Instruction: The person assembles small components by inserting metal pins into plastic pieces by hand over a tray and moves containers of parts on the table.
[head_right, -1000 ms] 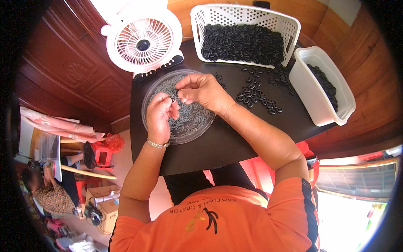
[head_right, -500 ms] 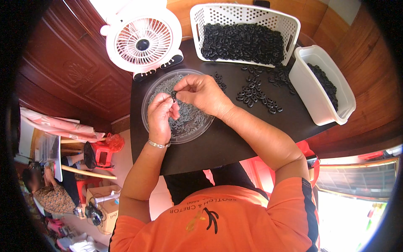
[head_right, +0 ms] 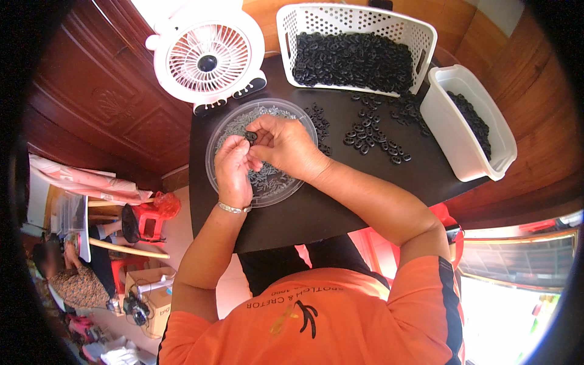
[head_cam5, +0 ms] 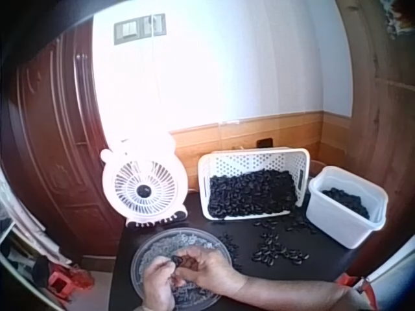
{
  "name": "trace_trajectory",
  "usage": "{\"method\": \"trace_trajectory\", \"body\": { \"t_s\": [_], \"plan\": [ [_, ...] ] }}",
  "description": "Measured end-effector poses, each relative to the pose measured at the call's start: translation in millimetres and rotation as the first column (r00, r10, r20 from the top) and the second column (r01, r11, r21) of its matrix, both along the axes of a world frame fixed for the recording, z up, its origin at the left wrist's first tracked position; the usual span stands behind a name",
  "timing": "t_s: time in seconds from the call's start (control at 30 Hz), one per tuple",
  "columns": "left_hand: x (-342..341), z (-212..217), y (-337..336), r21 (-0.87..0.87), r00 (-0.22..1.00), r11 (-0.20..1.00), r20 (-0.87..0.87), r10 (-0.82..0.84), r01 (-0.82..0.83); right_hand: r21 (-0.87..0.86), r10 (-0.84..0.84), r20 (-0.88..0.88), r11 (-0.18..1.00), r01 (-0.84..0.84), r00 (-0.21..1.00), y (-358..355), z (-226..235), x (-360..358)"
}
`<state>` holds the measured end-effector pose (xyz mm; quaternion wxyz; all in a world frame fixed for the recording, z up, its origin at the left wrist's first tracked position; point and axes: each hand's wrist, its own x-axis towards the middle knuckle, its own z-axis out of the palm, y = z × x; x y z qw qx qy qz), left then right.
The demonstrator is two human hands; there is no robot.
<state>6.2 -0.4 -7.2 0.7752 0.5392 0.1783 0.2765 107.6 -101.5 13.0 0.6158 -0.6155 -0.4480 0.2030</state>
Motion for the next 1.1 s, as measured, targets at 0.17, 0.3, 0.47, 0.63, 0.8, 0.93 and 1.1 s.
{"method": "trace_trajectory", "body": {
  "t_s": [0.17, 0.3, 0.47, 0.63, 0.8, 0.93, 1.1],
  "plan": [
    [0, -2, 0, -0.036, 1.000, 0.999, 0.018, -0.008, 0.009, -0.003, -0.085, 0.192, 0.996, 0.087, 0.978, 0, 2, -2],
    [1, 1, 1, -0.048, 0.999, 0.998, 0.007, -0.050, 0.050, -0.008, -0.107, 0.281, 0.994, 0.114, 0.954, -3, 4, -1],
    [-1, 0, 6, 0.002, 0.996, 0.996, 0.036, -0.086, 0.086, 0.006, -0.056, 0.286, 0.998, 0.057, 0.957, -3, 8, -1],
    [1, 2, 6, 0.039, 0.995, 0.995, 0.018, -0.097, 0.096, 0.031, -0.041, 0.378, 0.999, 0.032, 0.925, -3, 4, 0],
    [2, -3, 4, 0.062, 0.996, 0.995, 0.037, -0.078, 0.075, 0.076, -0.089, 0.475, 0.995, 0.061, 0.875, 0, 2, 1],
    [3, -2, -1, 0.044, 0.999, 0.998, 0.019, -0.039, 0.039, 0.107, -0.179, 0.614, 0.984, 0.144, 0.769, 2, -2, 1],
    [-3, 5, 1, 0.013, 0.995, 0.996, 0.047, -0.092, 0.091, 0.108, -0.165, 0.620, 0.986, 0.125, 0.767, 0, -1, 1]
  ]
}}
